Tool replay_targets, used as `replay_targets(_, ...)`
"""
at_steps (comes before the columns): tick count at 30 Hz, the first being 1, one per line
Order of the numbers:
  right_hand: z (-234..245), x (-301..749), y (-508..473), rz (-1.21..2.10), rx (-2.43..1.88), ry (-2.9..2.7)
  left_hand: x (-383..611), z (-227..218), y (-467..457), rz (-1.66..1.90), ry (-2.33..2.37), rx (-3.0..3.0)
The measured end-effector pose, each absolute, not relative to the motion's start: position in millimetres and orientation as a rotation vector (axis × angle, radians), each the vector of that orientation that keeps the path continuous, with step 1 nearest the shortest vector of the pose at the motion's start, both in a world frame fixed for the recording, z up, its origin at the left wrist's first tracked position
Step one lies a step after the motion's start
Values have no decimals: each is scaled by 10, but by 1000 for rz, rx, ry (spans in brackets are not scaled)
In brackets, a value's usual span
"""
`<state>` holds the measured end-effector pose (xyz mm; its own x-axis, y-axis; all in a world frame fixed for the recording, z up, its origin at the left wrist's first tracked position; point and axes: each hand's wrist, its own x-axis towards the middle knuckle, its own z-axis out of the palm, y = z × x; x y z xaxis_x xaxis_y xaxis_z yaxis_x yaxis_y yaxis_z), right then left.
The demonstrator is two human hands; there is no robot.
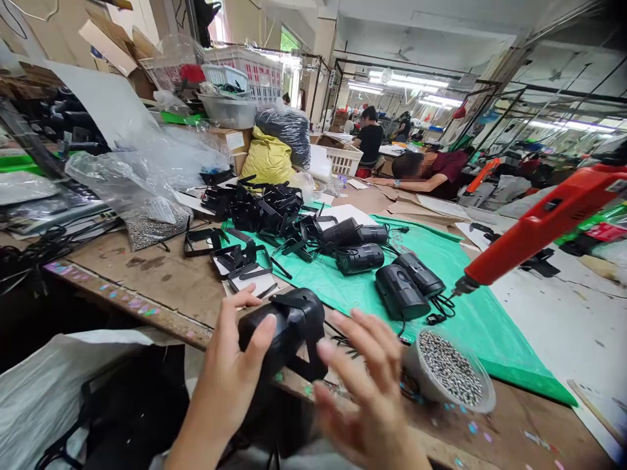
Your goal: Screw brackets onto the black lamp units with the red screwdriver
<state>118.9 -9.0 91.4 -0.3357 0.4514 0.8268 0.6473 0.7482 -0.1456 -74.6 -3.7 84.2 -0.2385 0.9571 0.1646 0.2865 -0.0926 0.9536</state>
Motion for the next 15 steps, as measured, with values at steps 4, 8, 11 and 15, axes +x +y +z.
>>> replay_targets(4,760,1087,-236,-209,-797,-2093,-902,1131,-26,968,1546,1495)
replay_targets(8,840,1130,-246,-317,-762,-2092,-937,1260,-51,683,1531,1562)
replay_targets(11,882,1161,-230,-319,-687,-2065,-946,1223,-53,724,1419,1534)
replay_targets(15,735,1167,-211,-99,-869,-1843,-996,1094,-49,801,1391,1409)
